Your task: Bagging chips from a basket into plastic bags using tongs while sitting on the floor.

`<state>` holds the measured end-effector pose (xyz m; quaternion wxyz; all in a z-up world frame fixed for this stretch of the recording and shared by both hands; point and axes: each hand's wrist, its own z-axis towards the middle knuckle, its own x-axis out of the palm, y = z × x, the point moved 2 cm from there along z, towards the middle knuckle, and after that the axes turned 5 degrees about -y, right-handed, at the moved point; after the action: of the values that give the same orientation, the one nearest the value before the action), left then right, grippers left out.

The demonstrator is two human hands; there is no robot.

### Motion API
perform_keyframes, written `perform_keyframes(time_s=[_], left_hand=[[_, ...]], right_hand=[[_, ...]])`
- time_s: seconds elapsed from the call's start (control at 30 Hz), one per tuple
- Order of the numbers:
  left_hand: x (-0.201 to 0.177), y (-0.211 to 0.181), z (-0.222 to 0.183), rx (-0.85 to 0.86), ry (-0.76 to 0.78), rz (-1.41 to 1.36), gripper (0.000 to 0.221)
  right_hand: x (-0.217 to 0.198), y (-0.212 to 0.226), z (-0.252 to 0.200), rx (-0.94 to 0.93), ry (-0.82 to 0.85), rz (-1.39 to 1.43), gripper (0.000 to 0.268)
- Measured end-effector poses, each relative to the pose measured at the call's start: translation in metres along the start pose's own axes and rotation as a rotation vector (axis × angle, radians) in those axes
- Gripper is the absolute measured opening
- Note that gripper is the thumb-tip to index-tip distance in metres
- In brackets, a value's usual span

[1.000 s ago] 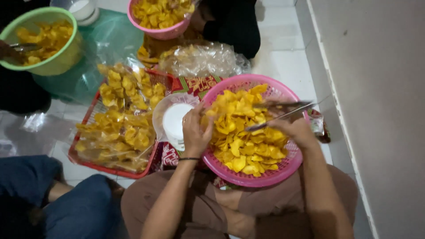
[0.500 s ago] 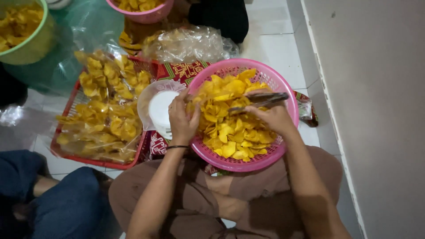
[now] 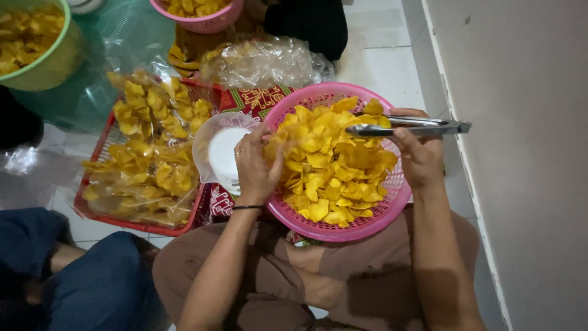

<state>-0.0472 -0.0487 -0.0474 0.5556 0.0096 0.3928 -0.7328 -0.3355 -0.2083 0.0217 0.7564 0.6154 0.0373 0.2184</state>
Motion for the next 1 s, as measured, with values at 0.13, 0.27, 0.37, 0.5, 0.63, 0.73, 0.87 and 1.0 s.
perform_keyframes(time_s=[0.13,0.27,0.37,0.5,0.63,0.73,0.87,1.0], left_hand=[[0.001,0.002,-0.001,0.017,0.009,0.041,0.063],[-0.002,-0.001,0.001,-0.065,-0.011,-0.016,0.061],[0.001,0.004,-0.001,-0.068,-0.019,-0.025,0.062],[0.006,0.008,-0.003,-0.054,-0.030,-0.014,0.061],[0.004,0.004,-0.003,-0.052,-0.015,0.021,0.062],[0.005,0.006,-0.003,-0.020,-0.004,0.037,0.066],[0.009,0.011,-0.006,-0.015,0.007,0.062,0.066],[0.007,0.010,-0.006,-0.008,0.017,0.071,0.068]], right_hand=[[-0.021,-0.021,0.005,0.049,-0.004,0.025,0.050],[0.005,0.005,0.000,0.038,0.154,-0.288,0.060],[-0.002,0.008,0.002,0.007,0.119,-0.273,0.060],[-0.013,0.026,0.000,-0.007,0.107,-0.329,0.057],[-0.014,0.023,-0.003,0.015,0.102,-0.371,0.053],[-0.004,0.013,-0.003,0.001,0.152,-0.470,0.059],[0.008,0.002,-0.004,-0.108,0.223,-0.607,0.043],[0.003,0.003,-0.001,-0.096,0.107,-0.534,0.032]])
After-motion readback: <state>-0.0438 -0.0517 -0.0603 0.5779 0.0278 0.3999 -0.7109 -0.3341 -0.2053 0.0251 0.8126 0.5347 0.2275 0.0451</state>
